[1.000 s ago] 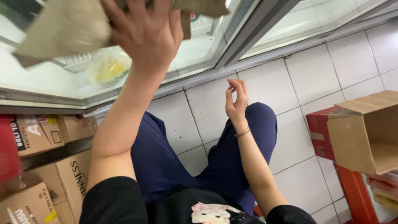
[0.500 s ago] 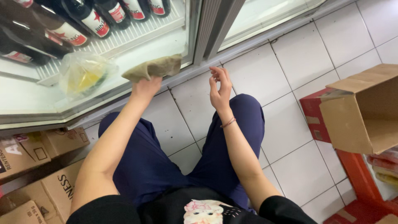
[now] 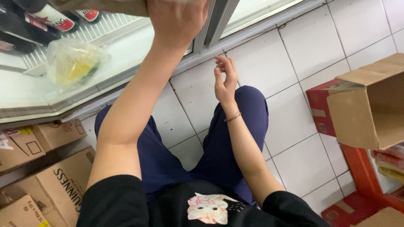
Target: The person wipes the exterior and interior glass doors and edges of a commercial refrigerator using a spray bottle and a cloth, squatting down to reach the lower sections.
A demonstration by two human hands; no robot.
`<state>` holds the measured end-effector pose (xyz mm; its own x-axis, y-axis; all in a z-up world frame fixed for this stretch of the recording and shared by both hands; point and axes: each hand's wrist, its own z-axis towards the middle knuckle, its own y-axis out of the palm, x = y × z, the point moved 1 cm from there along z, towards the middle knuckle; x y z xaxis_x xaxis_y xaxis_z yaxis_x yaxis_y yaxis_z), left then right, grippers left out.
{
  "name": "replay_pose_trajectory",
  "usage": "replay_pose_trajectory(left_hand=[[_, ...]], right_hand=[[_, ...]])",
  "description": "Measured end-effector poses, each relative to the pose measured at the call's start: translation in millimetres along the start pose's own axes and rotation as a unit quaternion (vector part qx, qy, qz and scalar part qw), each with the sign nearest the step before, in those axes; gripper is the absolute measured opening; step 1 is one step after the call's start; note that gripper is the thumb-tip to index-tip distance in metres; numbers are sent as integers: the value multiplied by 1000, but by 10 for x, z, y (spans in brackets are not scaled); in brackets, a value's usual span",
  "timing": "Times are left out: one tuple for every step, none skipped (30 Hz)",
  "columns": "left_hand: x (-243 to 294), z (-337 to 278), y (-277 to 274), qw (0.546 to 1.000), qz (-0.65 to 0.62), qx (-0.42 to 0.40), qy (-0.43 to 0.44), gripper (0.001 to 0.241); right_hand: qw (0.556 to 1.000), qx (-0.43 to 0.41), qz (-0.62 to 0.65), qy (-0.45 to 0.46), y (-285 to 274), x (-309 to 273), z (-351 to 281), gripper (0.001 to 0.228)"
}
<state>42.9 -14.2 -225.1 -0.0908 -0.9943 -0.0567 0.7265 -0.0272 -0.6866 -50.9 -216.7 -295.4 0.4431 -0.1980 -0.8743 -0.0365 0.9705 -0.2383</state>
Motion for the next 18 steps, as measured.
replay_pose_trajectory(left_hand=[[41,-197,72,998,-31,53,7,19],[77,-378,149,992,-62,105,15,23],[86,-568,224,995,-39,79,43,28],[64,-757,282,996,-16,52,71,33],[41,-898,360,995,5,26,100,39],[22,-1058,428,984,-167,-49,-40,38],[42,-1260,471,919,-330,-120,-178,38],[48,-1425,552,804,-476,-183,-306,39],[29,-1561,637,794,-484,-189,-316,42],[9,-1726,710,783,-492,-195,-327,45],[-20,-1881,788,773,-500,-201,-336,47],[-71,-2010,862,815,-449,-212,-298,44],[-127,-2113,930,852,-396,-222,-259,41],[-162,-2192,977,885,-342,-230,-218,38],[-179,-2251,1002,871,-354,-242,-240,40],[-196,-2299,975,856,-367,-255,-260,43],[-209,-2325,908,841,-377,-268,-282,46],[-161,-2293,823,871,-346,-261,-232,45]], right_hand=[[1000,-2,1,-1,0,-2,5,28],[1000,-5,3,-3,2,-4,10,28],[1000,-8,3,0,1,-11,-3,28],[1000,-12,4,3,-2,-18,-12,28],[1000,-14,4,5,-4,-20,-9,29],[1000,-15,6,6,-5,-28,-18,29],[1000,-16,8,7,-14,-41,-32,29],[1000,-17,10,8,-24,-51,-39,29],[1000,-20,10,8,-33,-61,-51,28],[1000,-23,11,8,-45,-71,-63,28],[1000,-24,11,7,-56,-82,-72,28],[1000,-27,8,7,-65,-95,-87,28],[1000,-30,3,7,-80,-104,-102,28],[999,-34,-1,6,-93,-110,-117,29],[999,-37,-3,4,-111,-105,-116,29],[999,-41,-5,1,-127,-100,-119,29],[999,-45,-5,-1,-119,-94,-127,29],[999,-50,-1,0,-119,-92,-140,29]])
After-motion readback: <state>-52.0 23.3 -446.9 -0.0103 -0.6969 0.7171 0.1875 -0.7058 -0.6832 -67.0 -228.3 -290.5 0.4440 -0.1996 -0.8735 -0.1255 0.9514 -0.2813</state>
